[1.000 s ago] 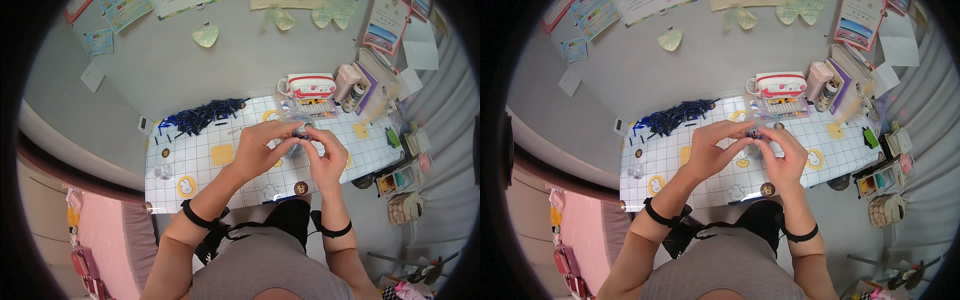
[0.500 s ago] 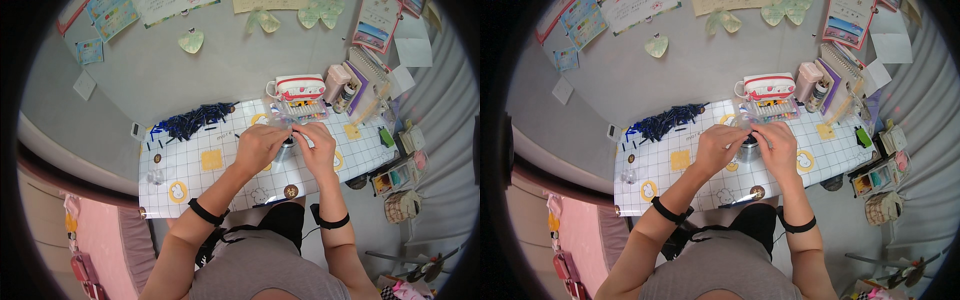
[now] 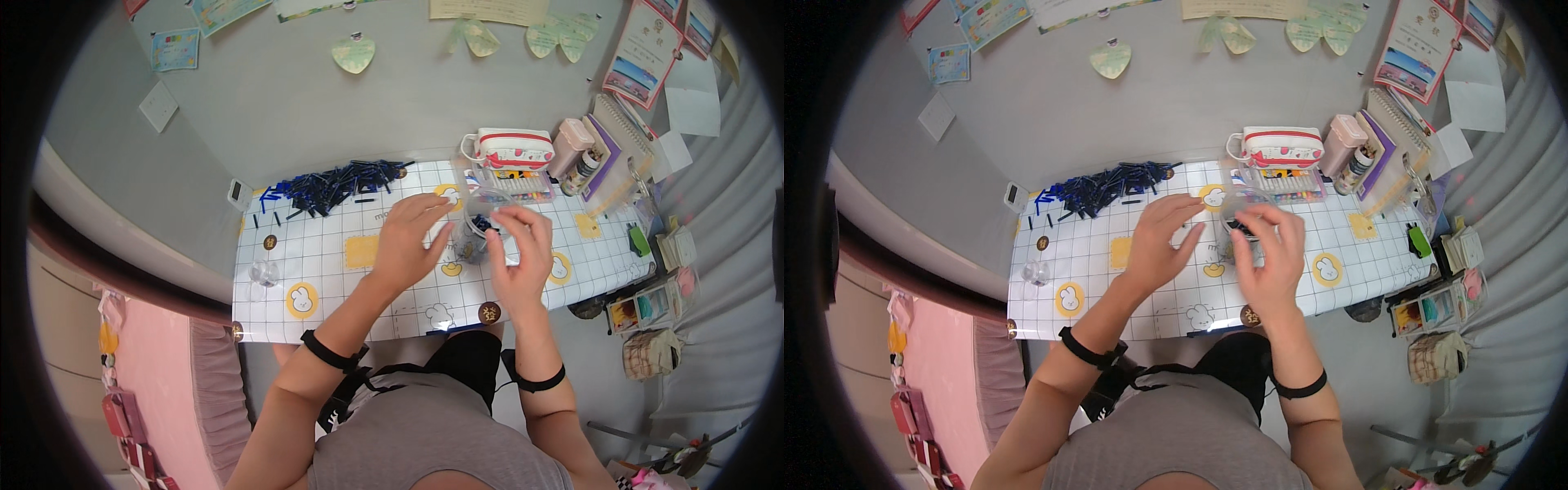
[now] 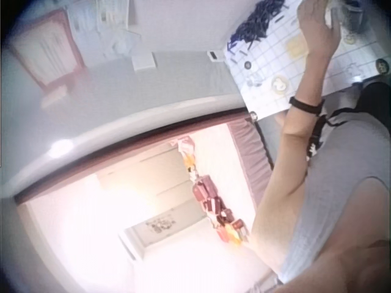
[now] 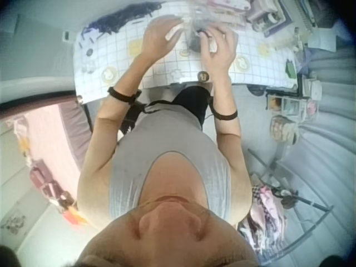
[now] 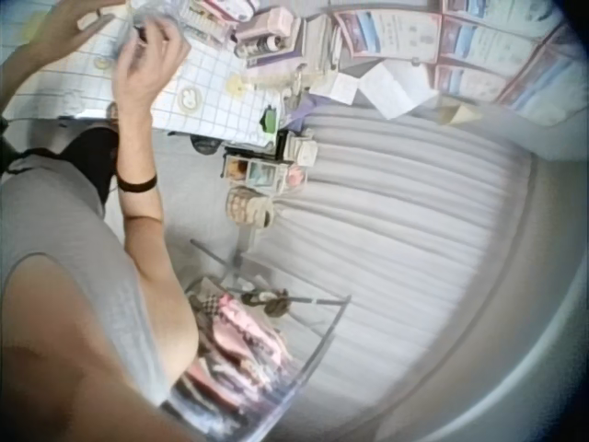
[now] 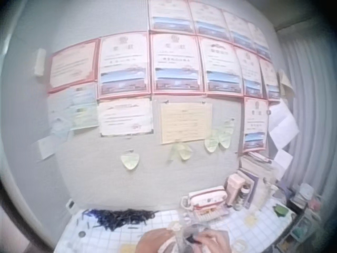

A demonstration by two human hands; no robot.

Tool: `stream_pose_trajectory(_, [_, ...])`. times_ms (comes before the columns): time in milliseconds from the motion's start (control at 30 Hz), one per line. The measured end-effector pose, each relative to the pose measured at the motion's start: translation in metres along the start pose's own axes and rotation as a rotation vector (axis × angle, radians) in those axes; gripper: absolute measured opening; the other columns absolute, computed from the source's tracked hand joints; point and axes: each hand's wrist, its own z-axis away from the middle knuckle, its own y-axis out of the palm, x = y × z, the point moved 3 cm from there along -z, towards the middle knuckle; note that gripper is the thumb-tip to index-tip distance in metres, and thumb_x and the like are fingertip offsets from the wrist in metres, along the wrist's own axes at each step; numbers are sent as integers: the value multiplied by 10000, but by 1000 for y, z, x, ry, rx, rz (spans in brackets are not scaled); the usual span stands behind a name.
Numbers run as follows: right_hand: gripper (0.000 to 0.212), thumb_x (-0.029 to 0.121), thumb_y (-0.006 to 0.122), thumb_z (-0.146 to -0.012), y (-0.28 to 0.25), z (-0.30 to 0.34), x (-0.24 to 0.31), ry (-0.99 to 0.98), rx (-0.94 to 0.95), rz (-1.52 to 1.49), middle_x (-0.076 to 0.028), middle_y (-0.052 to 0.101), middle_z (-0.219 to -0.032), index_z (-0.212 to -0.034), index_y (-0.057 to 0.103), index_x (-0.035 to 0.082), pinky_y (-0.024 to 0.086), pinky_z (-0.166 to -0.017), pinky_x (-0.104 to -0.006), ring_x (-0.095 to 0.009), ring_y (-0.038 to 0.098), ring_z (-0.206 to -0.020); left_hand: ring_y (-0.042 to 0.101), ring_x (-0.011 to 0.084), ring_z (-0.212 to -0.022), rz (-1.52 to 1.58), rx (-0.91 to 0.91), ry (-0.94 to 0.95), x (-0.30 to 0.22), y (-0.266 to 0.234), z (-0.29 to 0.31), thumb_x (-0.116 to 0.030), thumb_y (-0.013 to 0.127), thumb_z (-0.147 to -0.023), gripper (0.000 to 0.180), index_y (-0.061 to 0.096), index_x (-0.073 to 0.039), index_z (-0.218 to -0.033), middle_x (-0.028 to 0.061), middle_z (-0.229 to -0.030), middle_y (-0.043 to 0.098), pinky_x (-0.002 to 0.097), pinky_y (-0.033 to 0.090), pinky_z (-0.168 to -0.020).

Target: The person assembles multiple pens by inserting a refill into the barrel and screwing on the cap by hand.

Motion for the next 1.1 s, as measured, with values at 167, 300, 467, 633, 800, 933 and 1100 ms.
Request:
stream_pose_trajectory(167, [248,27,759,-944,51,23,31,-48,264,-207,-147,724,-1150,-1192,747,25,552,-915,-443,-360,661,-1073,697,373,-1214,-116,-10,-184,56,-37,55,-94,808,-933,311,762,-32,-1234,150,-1272,762,462,537,-1058])
stream_pose_trajectory(300, [329,72,716,-979,110,45,21,21,583,-28,-220,689,-1211,-1282,673,-48,566,-959,-481,-414,661,-1121,675,413,-1247,-236,55,-320,96,-55,106,-71,792,-932,350,730,16,-1265,208,-1320,734,484,533,-1091])
stream_pose_trajectory(467, [303,73,675,-953,183,57,-23,-6,786,522,-249,668,-1150,-1210,660,-88,589,-906,-470,-402,675,-1051,627,454,-1309,-233,66,-401,125,-60,149,-67,768,-938,387,707,25,-1308,246,-1401,677,497,504,-1149])
stream_pose_trajectory(633, [267,73,660,-951,225,57,-32,-33,766,524,-219,674,-1148,-1191,684,-42,598,-924,-464,-385,681,-1055,545,456,-1409,-198,143,-344,124,-58,148,-73,736,-959,481,620,60,-1406,262,-1500,575,505,453,-1212])
stream_pose_trajectory(800, [354,77,745,-907,250,42,-13,-164,940,352,-248,662,-1214,-1230,663,-44,573,-1013,-449,-395,662,-1152,512,459,-1449,-170,390,-423,121,-74,128,-97,742,-959,549,568,76,-1450,297,-1535,526,505,427,-1241])
stream_pose_trajectory(933, [487,145,805,-910,268,30,1,24,961,315,-296,599,-1358,-1313,617,-54,527,-1087,-478,-437,604,-1250,445,465,-1527,-283,454,-435,140,-71,108,-104,710,-973,594,522,65,-1511,322,-1602,468,504,402,-1266])
stream_pose_trajectory(1100, [790,377,723,-1020,295,31,-27,42,823,370,-364,329,-1665,-1622,408,-25,319,-1248,-629,-576,368,-1488,333,442,-1621,-455,518,-432,173,-39,78,-69,662,-987,672,431,62,-1604,309,-1731,325,479,337,-1318])
